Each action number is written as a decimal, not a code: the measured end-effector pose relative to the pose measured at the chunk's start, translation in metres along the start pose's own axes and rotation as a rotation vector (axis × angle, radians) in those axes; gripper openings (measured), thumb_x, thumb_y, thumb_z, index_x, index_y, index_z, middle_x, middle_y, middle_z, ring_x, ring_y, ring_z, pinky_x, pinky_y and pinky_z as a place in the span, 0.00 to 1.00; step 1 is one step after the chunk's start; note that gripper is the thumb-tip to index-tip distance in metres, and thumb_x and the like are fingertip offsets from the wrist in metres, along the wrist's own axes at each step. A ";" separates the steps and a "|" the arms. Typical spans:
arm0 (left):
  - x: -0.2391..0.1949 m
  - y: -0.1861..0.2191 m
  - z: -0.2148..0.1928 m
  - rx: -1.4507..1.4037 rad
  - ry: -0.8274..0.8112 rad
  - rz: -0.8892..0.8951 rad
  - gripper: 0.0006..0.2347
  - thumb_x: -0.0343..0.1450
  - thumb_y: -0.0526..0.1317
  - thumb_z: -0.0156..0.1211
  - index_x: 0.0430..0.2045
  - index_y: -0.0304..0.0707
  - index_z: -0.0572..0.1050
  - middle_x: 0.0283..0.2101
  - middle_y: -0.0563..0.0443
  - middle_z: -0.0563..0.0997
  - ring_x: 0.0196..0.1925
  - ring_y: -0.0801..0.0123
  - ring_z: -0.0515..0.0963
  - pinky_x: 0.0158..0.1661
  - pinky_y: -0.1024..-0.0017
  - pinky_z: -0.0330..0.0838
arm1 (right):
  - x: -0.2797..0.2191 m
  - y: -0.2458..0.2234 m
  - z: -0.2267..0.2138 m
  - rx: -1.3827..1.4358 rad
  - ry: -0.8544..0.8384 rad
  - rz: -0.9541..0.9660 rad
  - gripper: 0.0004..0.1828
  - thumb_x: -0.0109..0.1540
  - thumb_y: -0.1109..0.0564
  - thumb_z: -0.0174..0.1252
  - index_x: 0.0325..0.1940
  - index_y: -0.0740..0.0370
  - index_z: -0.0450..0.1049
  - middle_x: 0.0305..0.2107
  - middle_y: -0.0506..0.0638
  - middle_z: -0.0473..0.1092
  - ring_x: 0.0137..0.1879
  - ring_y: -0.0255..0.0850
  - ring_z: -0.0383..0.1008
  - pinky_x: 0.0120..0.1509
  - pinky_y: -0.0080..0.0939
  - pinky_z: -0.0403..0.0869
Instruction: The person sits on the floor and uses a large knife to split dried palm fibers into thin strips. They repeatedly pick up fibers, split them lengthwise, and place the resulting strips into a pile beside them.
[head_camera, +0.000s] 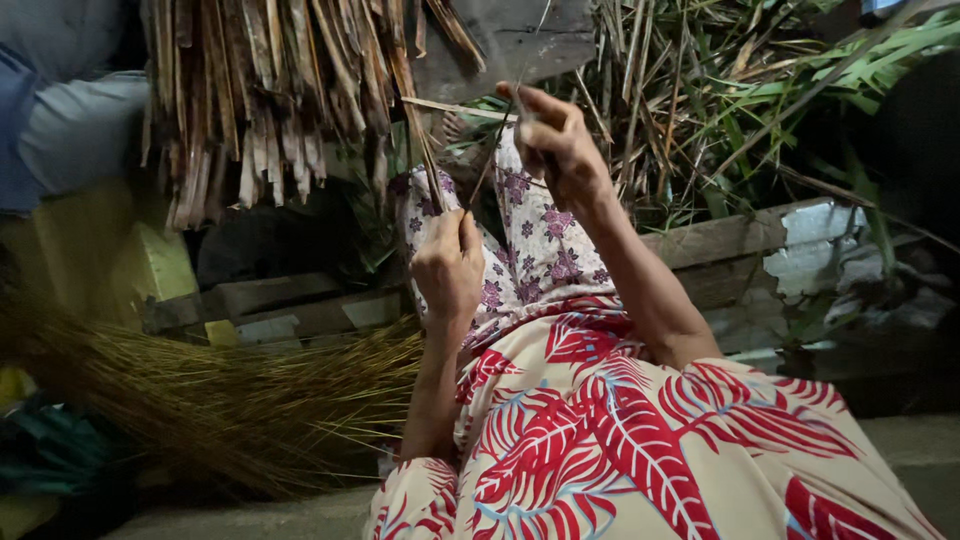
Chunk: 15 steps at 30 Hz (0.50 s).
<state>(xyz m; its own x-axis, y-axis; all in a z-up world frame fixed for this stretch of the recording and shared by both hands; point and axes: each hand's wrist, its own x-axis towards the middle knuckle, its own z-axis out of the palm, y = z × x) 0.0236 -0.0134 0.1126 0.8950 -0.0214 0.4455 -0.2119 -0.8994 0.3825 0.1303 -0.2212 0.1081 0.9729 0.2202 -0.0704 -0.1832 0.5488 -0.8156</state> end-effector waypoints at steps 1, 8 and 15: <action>0.002 0.002 -0.006 -0.035 -0.022 0.007 0.01 0.79 0.32 0.67 0.39 0.36 0.81 0.34 0.42 0.85 0.30 0.52 0.84 0.31 0.56 0.76 | 0.005 0.000 -0.003 0.043 -0.082 -0.033 0.50 0.64 0.39 0.75 0.81 0.67 0.65 0.27 0.37 0.73 0.25 0.24 0.65 0.26 0.24 0.65; 0.007 0.008 -0.024 -0.040 -0.042 0.022 0.03 0.81 0.33 0.64 0.37 0.36 0.79 0.32 0.44 0.82 0.28 0.52 0.81 0.30 0.56 0.74 | 0.023 0.001 -0.007 0.193 -0.148 0.029 0.45 0.65 0.40 0.76 0.78 0.67 0.69 0.26 0.37 0.75 0.24 0.23 0.69 0.28 0.22 0.69; -0.012 -0.007 -0.035 0.016 -0.091 0.081 0.02 0.79 0.31 0.70 0.40 0.33 0.82 0.33 0.45 0.87 0.29 0.64 0.86 0.31 0.65 0.83 | 0.060 0.023 -0.041 0.565 -0.205 -0.017 0.33 0.71 0.60 0.70 0.77 0.72 0.65 0.29 0.50 0.76 0.24 0.36 0.74 0.24 0.31 0.75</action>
<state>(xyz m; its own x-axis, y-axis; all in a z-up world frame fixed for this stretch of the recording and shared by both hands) 0.0009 0.0083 0.1331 0.9073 -0.1327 0.3990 -0.2791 -0.8998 0.3353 0.1906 -0.2283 0.0615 0.9396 0.3279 0.0981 -0.2692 0.8851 -0.3797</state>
